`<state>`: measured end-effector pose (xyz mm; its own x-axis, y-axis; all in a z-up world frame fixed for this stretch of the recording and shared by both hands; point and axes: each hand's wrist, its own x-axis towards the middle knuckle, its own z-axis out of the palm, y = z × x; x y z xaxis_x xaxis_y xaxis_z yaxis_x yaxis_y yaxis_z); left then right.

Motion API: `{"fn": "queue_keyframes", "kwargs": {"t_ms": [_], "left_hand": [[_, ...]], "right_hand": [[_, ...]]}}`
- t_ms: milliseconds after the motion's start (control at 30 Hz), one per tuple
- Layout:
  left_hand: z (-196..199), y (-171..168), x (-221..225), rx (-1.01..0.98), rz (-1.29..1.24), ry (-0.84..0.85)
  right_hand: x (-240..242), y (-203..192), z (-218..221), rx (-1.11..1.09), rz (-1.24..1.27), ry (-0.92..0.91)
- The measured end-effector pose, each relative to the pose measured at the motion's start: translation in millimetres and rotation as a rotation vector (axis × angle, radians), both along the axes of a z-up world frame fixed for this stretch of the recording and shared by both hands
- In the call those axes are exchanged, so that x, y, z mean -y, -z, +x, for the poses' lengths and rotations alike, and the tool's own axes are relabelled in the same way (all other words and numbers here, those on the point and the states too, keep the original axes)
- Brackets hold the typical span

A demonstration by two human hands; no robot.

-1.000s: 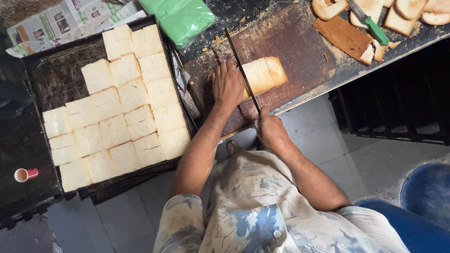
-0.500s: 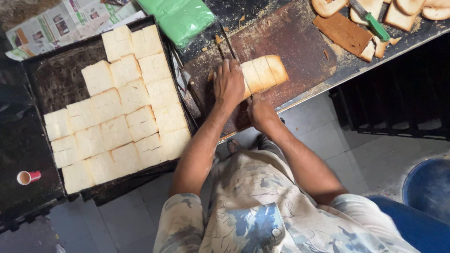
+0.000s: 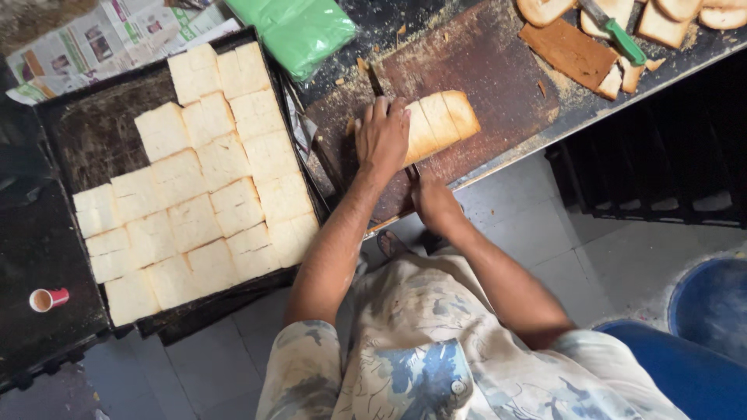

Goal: The person cuts loaves of bread on a wooden board using a long knife and arranges the sliced pieces on a tray.

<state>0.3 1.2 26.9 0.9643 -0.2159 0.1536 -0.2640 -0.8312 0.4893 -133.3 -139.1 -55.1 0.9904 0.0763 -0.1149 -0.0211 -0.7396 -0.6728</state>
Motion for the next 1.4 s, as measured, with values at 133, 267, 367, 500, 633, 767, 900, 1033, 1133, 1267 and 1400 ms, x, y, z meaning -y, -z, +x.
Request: {"fn": "queue_keyframes", "kwargs": {"t_ms": [133, 267, 367, 500, 633, 767, 900, 1033, 1133, 1267, 1400], "left_hand": [[-1, 0, 0, -0.007, -0.011, -0.005], [-1, 6, 1, -0.037, -0.015, -0.007], [3, 15, -3, 0.009, -0.112, -0.017], [6, 36, -18, 0.01, -0.675, -0.09], [1, 63, -29, 0.14, -0.672, -0.116], [-3, 84, -25, 0.14, -0.732, -0.121], [-2, 86, -25, 0.162, -0.644, -0.106], [-2, 80, -26, 0.219, -0.589, -0.097], [0, 74, -25, 0.221, -0.574, -0.098], [-4, 73, -26, 0.222, -0.47, -0.118], [1, 69, -23, 0.23, -0.429, -0.111]], "right_hand": [[17, -15, -63, -0.423, -0.044, 0.011], [17, -18, -58, -0.459, 0.074, 0.047], [8, -28, -21, -0.199, -0.085, -0.033], [2, -71, -8, -0.102, -0.075, 0.02], [-19, -104, -12, -0.105, -0.013, 0.007], [-33, -105, -9, -0.053, 0.012, -0.013], [-31, -92, -11, -0.066, -0.002, 0.004], [-29, -79, -15, -0.011, -0.017, -0.012], [-23, -82, -38, -0.107, -0.046, -0.036], [-14, -95, -87, -0.305, -0.045, -0.026], [-21, -83, -52, -0.38, -0.07, 0.025]]}}
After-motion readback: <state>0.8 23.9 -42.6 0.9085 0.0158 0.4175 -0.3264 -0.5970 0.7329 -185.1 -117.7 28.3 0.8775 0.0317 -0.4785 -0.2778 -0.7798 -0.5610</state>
